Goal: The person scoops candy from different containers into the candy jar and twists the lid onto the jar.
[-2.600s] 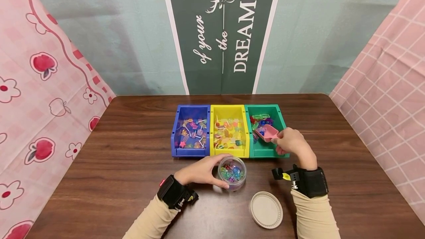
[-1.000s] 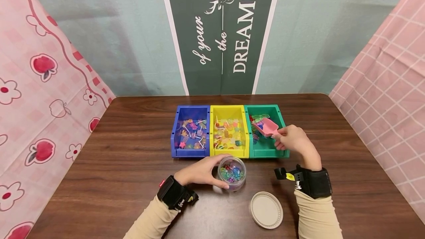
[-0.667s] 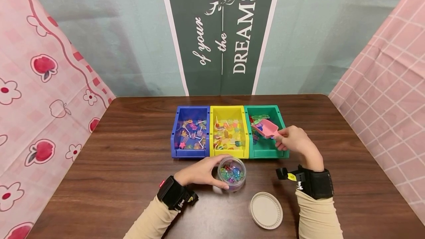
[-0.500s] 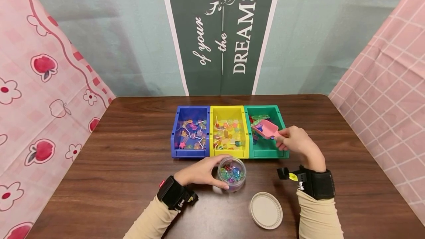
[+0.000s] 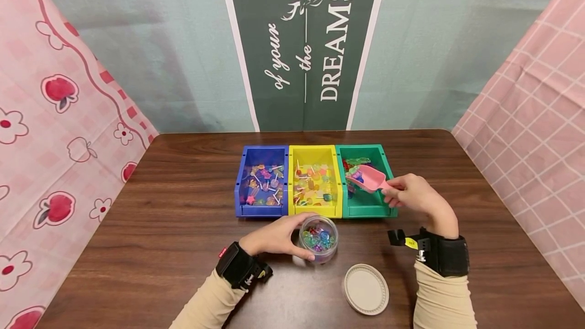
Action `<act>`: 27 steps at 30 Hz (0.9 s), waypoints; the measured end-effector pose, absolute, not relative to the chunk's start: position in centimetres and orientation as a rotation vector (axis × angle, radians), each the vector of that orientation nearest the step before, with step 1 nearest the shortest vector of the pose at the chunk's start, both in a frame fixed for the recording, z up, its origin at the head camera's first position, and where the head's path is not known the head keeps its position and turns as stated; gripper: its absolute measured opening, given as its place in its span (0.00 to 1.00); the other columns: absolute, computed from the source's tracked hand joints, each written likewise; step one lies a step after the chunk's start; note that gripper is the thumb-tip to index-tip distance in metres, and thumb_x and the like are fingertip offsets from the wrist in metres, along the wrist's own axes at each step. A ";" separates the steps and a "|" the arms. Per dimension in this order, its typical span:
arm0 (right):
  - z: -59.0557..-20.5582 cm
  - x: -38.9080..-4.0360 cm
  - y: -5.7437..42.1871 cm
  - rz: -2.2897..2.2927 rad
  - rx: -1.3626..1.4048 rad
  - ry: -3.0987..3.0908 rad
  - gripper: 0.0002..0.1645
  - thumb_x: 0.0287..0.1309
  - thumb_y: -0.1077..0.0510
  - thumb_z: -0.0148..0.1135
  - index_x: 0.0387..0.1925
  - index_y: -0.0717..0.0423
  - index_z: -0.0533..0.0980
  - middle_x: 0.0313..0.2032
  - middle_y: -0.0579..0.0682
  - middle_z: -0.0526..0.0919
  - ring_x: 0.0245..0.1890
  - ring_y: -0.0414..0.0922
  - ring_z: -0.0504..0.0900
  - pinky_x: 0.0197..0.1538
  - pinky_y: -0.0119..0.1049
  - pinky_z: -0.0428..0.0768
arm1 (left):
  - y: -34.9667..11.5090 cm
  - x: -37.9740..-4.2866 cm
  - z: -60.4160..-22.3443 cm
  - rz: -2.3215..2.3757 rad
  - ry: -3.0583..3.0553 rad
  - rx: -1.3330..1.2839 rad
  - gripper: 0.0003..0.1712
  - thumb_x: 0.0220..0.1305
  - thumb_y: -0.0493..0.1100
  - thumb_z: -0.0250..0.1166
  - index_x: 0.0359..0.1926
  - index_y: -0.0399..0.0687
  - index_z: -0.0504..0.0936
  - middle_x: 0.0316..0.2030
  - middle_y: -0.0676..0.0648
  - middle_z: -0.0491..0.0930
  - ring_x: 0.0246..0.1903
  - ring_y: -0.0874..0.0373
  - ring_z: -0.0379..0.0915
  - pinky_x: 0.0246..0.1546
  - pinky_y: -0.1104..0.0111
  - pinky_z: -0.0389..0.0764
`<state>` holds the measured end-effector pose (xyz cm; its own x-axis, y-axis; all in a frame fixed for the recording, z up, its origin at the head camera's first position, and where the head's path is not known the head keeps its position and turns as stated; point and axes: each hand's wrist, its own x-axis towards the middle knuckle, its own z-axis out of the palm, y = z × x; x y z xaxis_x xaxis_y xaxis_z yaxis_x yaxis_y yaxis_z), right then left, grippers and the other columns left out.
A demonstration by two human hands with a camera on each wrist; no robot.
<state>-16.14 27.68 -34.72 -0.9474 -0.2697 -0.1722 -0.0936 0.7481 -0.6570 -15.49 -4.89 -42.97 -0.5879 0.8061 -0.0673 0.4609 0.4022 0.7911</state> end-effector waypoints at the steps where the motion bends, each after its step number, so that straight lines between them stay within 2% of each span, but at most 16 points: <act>1: -34.6 -16.1 27.8 -0.992 -0.294 2.692 0.16 0.63 0.64 0.54 0.41 0.78 0.76 0.26 0.59 0.84 0.25 0.49 0.82 0.32 0.42 0.86 | -4.9 -15.5 -43.0 1.047 2.221 1.083 0.49 0.48 0.56 0.71 0.68 0.48 0.59 0.59 0.48 0.74 0.57 0.61 0.67 0.62 0.60 0.71; 7: -34.2 -15.6 28.2 -0.993 -0.316 2.701 0.17 0.63 0.62 0.55 0.41 0.77 0.76 0.26 0.58 0.84 0.25 0.49 0.82 0.29 0.33 0.84 | -4.9 -15.5 -43.0 1.048 2.222 1.084 0.49 0.47 0.56 0.72 0.68 0.49 0.60 0.59 0.49 0.74 0.57 0.61 0.67 0.62 0.59 0.71; 11: -34.0 -15.4 28.3 -0.979 -0.348 2.718 0.17 0.63 0.62 0.55 0.41 0.76 0.77 0.25 0.57 0.85 0.24 0.45 0.82 0.28 0.32 0.85 | -4.9 -15.5 -43.0 1.048 2.225 1.084 0.50 0.47 0.57 0.72 0.68 0.49 0.59 0.59 0.49 0.74 0.57 0.61 0.67 0.62 0.59 0.71; 21: -33.3 -14.8 28.3 -0.996 -0.441 2.695 0.16 0.62 0.62 0.56 0.42 0.75 0.77 0.26 0.57 0.85 0.23 0.39 0.81 0.32 0.44 0.87 | -4.9 -15.5 -42.9 1.042 2.230 1.093 0.49 0.48 0.56 0.71 0.68 0.48 0.60 0.59 0.48 0.74 0.57 0.60 0.67 0.62 0.58 0.71; 27: -33.0 -14.6 28.3 -1.098 -0.529 2.561 0.17 0.62 0.64 0.55 0.44 0.77 0.76 0.28 0.62 0.84 0.24 0.40 0.82 0.32 0.35 0.87 | -4.9 -15.5 -42.9 1.041 2.227 1.075 0.50 0.48 0.57 0.71 0.69 0.50 0.59 0.59 0.49 0.73 0.58 0.61 0.66 0.62 0.59 0.70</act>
<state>-14.56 28.32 -33.01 -0.8859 -0.4451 -0.1302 -0.2126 0.6392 -0.7391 -15.47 -4.92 -42.88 -0.5920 0.8026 -0.0728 0.4590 0.4101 0.7882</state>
